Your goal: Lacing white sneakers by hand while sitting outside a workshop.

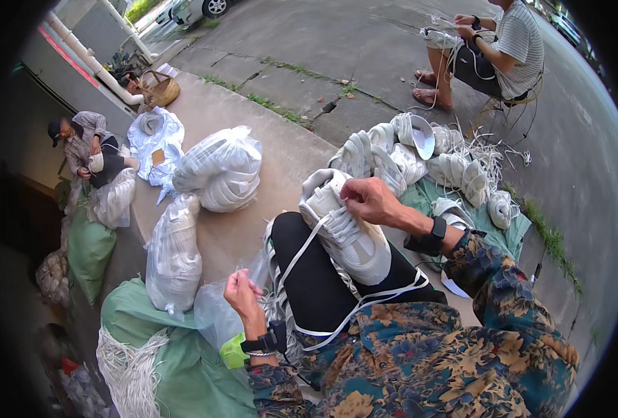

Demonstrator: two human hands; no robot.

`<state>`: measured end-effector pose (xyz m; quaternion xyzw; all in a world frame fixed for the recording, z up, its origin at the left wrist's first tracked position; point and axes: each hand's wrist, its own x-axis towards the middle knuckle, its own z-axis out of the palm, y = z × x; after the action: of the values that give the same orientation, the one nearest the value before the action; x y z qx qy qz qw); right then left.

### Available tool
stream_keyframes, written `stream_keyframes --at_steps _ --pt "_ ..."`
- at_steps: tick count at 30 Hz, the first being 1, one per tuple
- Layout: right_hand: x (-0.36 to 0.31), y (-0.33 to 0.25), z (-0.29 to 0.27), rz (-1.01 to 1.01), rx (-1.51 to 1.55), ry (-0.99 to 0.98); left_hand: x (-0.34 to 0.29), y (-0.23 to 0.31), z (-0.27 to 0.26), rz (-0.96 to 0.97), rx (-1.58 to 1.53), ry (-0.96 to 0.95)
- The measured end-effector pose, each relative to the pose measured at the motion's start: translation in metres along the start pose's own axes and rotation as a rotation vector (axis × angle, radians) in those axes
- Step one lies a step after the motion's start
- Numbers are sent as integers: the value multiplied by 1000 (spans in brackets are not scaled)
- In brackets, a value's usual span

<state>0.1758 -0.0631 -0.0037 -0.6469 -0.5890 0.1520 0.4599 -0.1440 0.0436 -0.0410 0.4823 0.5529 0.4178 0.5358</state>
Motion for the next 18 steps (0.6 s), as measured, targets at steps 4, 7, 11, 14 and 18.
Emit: stream_keyframes --at_steps 4,7,11,14,18 --pt "2 -1 0 5 -100 -66 -10 28 86 282 221 -288" --pt "10 -5 -11 163 -48 -88 -8 18 112 389 444 -342" --pt "22 -1 -14 -109 -196 -27 -19 26 125 459 581 -336" --pt "25 -8 5 -242 -145 -109 -29 31 127 499 642 -317" --pt "25 -14 32 -261 -295 -160 -35 34 130 537 721 -313"
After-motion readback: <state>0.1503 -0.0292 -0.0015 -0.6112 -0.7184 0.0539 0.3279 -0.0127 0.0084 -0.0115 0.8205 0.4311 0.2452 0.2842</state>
